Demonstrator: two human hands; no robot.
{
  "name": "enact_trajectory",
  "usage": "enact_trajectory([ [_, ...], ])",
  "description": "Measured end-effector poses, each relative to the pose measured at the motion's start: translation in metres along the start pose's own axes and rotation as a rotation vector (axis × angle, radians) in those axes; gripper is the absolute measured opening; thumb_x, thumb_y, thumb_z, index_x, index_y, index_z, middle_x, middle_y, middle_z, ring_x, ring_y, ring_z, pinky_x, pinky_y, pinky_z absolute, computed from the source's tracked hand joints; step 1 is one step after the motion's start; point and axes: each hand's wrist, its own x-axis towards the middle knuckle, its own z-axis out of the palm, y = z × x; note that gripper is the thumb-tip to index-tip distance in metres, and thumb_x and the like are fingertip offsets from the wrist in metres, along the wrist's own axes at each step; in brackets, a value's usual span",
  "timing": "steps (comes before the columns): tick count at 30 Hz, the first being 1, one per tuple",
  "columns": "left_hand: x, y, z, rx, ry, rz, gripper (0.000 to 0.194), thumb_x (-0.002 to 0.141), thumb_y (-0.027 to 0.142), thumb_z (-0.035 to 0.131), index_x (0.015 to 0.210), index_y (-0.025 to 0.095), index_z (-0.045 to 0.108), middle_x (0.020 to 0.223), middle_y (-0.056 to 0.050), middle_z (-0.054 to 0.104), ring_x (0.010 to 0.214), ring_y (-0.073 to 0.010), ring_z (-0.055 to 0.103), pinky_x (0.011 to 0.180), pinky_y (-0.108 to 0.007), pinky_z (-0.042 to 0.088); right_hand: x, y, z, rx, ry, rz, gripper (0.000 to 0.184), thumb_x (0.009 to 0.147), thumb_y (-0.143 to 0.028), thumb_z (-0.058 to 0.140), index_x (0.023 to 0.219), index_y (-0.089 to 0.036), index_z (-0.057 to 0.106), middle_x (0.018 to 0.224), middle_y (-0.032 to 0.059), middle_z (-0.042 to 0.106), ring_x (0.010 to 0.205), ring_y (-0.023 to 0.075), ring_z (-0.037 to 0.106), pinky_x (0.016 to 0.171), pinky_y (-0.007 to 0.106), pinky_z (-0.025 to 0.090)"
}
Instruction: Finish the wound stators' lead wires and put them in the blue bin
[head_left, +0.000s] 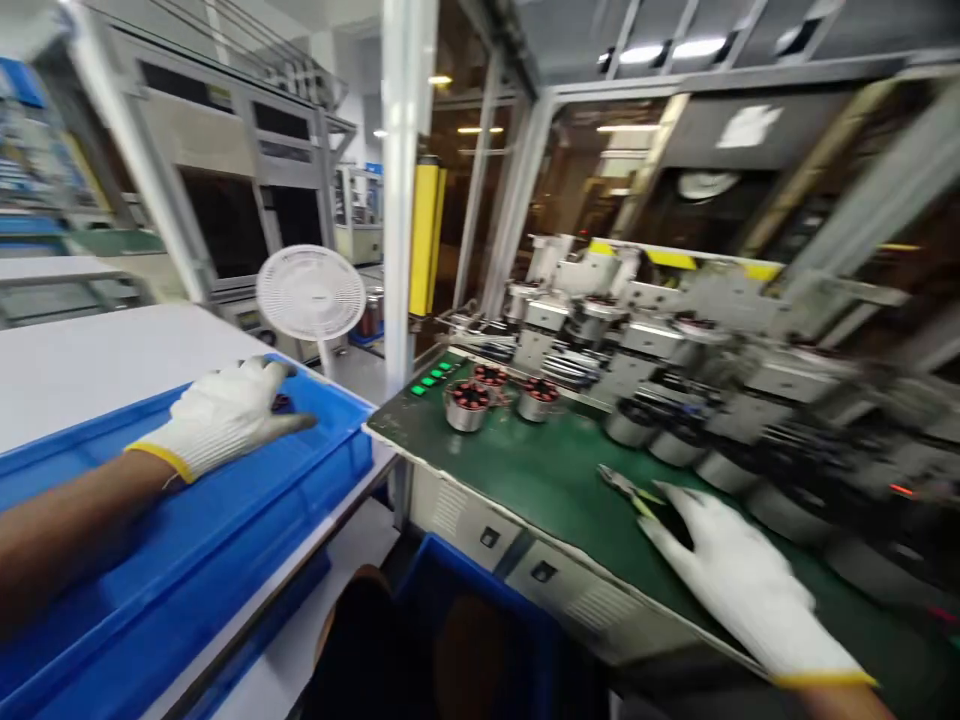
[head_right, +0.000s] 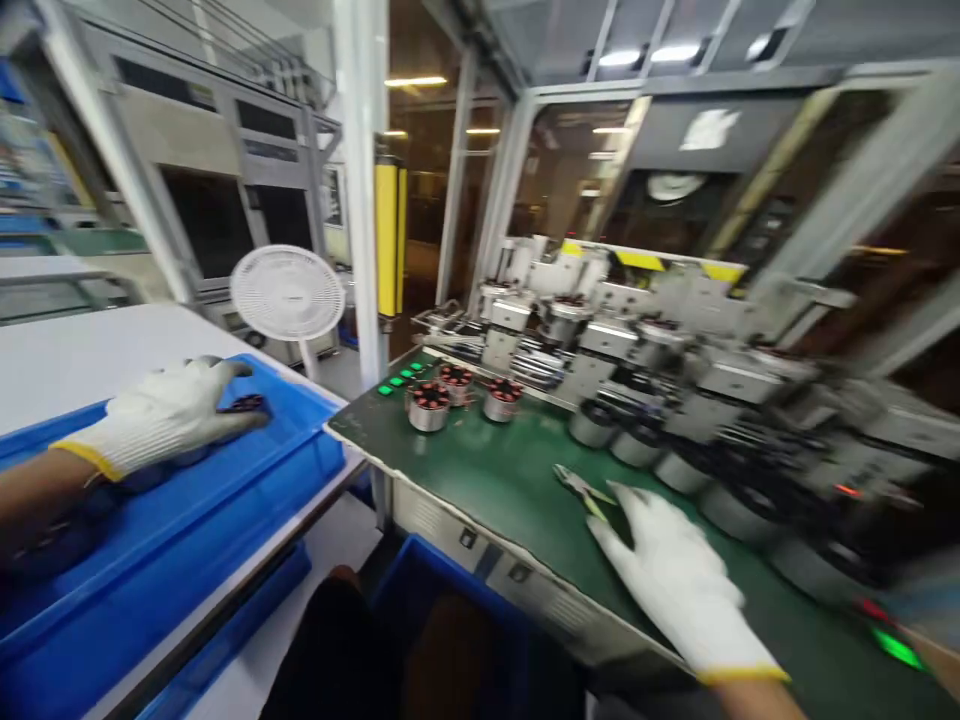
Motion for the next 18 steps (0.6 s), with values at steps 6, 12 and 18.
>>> enact_trajectory([
  [6, 0.047, 0.161, -0.039, -0.164, 0.115, 0.55, 0.059, 0.074, 0.06, 0.052, 0.12, 0.024, 0.054, 0.111, -0.01, 0.056, 0.1, -0.029, 0.055, 0.078, -0.035, 0.045, -0.007, -0.013, -0.014, -0.095, -0.045, 0.041, 0.047, 0.091, -0.049, 0.045, 0.122, -0.016, 0.055, 0.121, 0.0115, 0.056, 0.107, 0.0287, 0.053, 0.09, 0.041, 0.044],
  [12, 0.065, 0.212, -0.015, -0.361, -0.045, 0.425, 0.056, 0.068, 0.064, 0.052, 0.101, 0.02, 0.059, 0.097, -0.01, 0.062, 0.085, -0.0264, 0.06, 0.066, -0.032, 0.042, -0.024, 0.0, -0.018, -0.078, 0.018, 0.042, 0.043, 0.09, -0.047, 0.05, 0.119, -0.016, 0.058, 0.121, 0.0117, 0.057, 0.11, 0.0281, 0.052, 0.095, 0.041, 0.042],
  [18, 0.042, 0.211, -0.004, -0.632, -0.086, 0.404, 0.036, 0.07, 0.056, 0.055, 0.08, 0.022, 0.057, 0.09, -0.002, 0.063, 0.077, -0.0182, 0.058, 0.058, -0.026, 0.035, -0.024, -0.019, -0.041, 0.271, 0.143, 0.071, 0.039, 0.086, -0.04, 0.056, 0.118, -0.018, 0.058, 0.124, 0.013, 0.056, 0.111, 0.0285, 0.053, 0.098, 0.044, 0.042],
])
